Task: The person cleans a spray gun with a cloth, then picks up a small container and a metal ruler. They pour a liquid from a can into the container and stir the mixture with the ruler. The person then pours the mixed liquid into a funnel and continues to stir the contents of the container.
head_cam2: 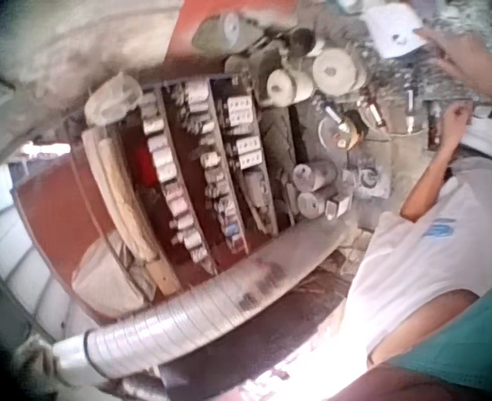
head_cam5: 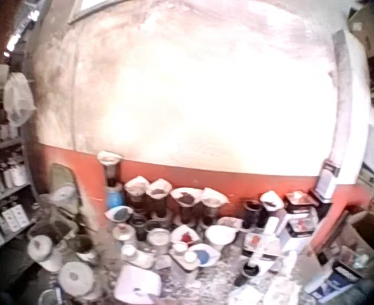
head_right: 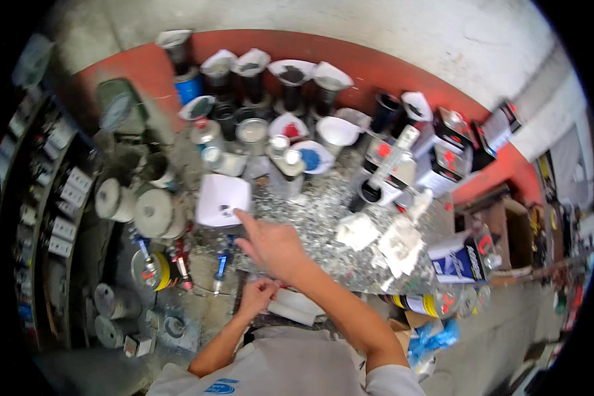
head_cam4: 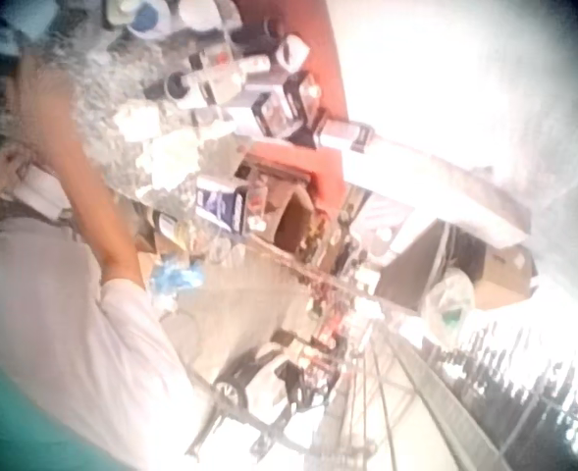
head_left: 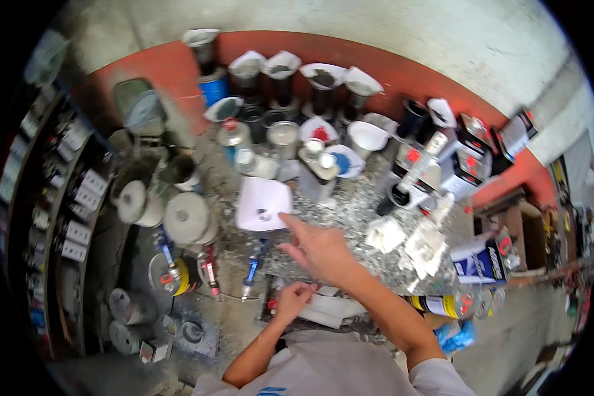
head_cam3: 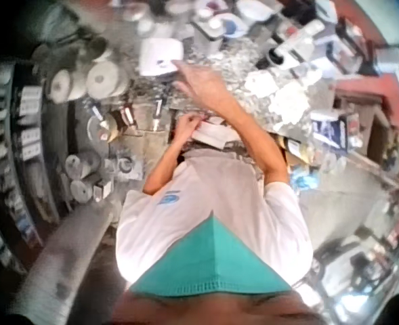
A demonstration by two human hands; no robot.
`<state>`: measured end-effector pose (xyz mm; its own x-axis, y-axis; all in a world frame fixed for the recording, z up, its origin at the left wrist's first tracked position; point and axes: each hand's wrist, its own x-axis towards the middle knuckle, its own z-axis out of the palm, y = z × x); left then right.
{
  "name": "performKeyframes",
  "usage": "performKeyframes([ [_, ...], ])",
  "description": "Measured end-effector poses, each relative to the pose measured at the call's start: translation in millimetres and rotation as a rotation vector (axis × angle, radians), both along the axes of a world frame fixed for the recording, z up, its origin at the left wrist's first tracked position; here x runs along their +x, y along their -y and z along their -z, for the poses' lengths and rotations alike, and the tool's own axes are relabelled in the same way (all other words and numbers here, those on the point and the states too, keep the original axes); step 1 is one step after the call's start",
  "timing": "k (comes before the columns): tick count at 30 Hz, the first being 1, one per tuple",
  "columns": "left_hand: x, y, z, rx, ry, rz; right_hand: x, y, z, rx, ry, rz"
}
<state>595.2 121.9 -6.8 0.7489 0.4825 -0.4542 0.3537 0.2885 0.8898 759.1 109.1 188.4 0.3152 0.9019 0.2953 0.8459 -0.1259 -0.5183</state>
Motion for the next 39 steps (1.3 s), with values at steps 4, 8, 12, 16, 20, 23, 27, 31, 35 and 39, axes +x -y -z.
performKeyframes([
  [4, 66, -8, -24, 0.298, -0.047, 0.186, 17, 71, 9, 0.05, -0.304, 0.098],
  [8, 172, 1, -17, 0.328, 0.292, 0.228, 45, 162, 37, -0.08, -0.575, 0.389],
  [12, 284, 12, 14, 0.523, 0.277, 0.239, 69, 248, 70, 0.073, -0.826, 0.686],
  [16, 346, 29, -1, 0.658, 0.206, 0.261, 85, 311, 93, 0.133, -0.907, 0.899],
  [20, 369, 35, 13, 0.367, 0.4, 0.187, 96, 325, 105, 0.209, -0.976, 0.896],
  [23, 366, 31, 7, 0.384, 0.389, 0.211, 112, 311, 101, 0.214, -0.968, 0.864],
  [27, 337, 26, -52, 0.435, 0.467, 0.246, 161, 268, 62, 0.226, -0.794, 0.757],
  [31, 283, 14, -101, 0.42, 0.502, 0.372, 199, 202, 7, 0.381, -0.497, 0.607],
  [35, 232, 15, -123, 0.255, 0.481, 0.43, 194, 169, -43, 0.068, -0.471, 0.342],
  [39, 200, 15, -117, 0.124, 0.508, 0.453, 170, 164, -71, 0.047, -0.226, 0.116],
])
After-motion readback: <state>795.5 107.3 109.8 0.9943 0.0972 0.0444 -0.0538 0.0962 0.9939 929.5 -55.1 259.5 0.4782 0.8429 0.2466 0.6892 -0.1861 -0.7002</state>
